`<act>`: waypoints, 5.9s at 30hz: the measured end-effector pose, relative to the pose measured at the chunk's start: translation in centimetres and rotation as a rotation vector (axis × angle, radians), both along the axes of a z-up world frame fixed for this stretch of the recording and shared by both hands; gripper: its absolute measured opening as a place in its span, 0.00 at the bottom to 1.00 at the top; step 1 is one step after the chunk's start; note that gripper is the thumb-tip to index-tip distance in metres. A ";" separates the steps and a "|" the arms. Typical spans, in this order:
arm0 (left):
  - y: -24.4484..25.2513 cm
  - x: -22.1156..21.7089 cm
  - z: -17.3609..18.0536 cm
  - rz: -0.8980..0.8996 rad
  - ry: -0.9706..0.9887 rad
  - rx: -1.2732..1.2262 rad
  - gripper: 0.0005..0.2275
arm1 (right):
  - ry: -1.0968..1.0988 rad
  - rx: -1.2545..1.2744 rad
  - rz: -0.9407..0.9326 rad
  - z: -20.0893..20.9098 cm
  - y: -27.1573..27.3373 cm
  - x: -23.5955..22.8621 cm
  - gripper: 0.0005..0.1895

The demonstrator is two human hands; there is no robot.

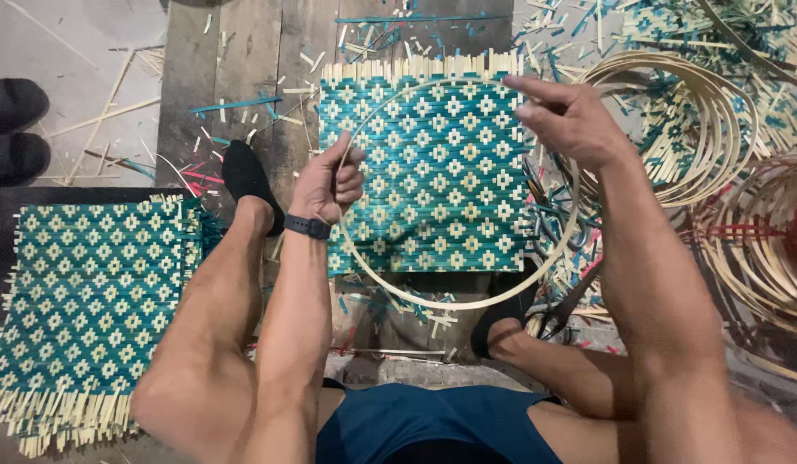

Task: The person sits on the floor and weaves a circular basket using a pre-woven mat and a wooden hoop. They trim the mat edges with scissors, fit the hoop, and tuck the mat into the hoop to form a basket.

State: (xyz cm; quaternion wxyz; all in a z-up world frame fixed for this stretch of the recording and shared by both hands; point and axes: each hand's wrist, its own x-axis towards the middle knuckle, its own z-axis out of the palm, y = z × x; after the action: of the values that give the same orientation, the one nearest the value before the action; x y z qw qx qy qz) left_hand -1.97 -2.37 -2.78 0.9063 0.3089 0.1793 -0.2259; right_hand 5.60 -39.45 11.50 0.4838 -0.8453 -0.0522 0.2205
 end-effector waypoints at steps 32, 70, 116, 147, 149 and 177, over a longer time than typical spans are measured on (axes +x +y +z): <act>2.3 0.7 -3.9 0.336 -0.056 -0.152 0.15 | 0.017 0.340 -0.167 -10.3 -4.4 -1.4 0.20; 3.5 -0.2 -13.9 0.197 0.049 1.278 0.15 | -0.594 -0.379 -0.323 -24.7 -1.5 -2.2 0.08; -1.4 10.5 -11.3 -0.031 -0.830 1.871 0.22 | -0.324 -0.743 0.926 -16.6 11.3 -11.7 0.66; -7.5 19.1 -10.4 -0.401 -0.407 1.816 0.18 | -0.729 -0.190 0.296 -21.1 14.4 -11.0 0.23; -7.7 19.0 -10.9 -0.376 -0.412 1.754 0.17 | -0.484 -0.335 0.165 -20.4 13.3 -4.4 0.11; -6.8 23.6 -19.6 -0.607 -0.152 1.599 0.30 | -0.079 0.122 -0.173 -33.0 2.3 10.2 0.15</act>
State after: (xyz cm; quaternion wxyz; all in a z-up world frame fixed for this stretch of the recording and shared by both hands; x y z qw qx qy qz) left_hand 21.64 -9.16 -22.38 0.3261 0.9038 0.1329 -0.2431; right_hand 15.78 -37.16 -21.49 0.5493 -0.8236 -0.0113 0.1406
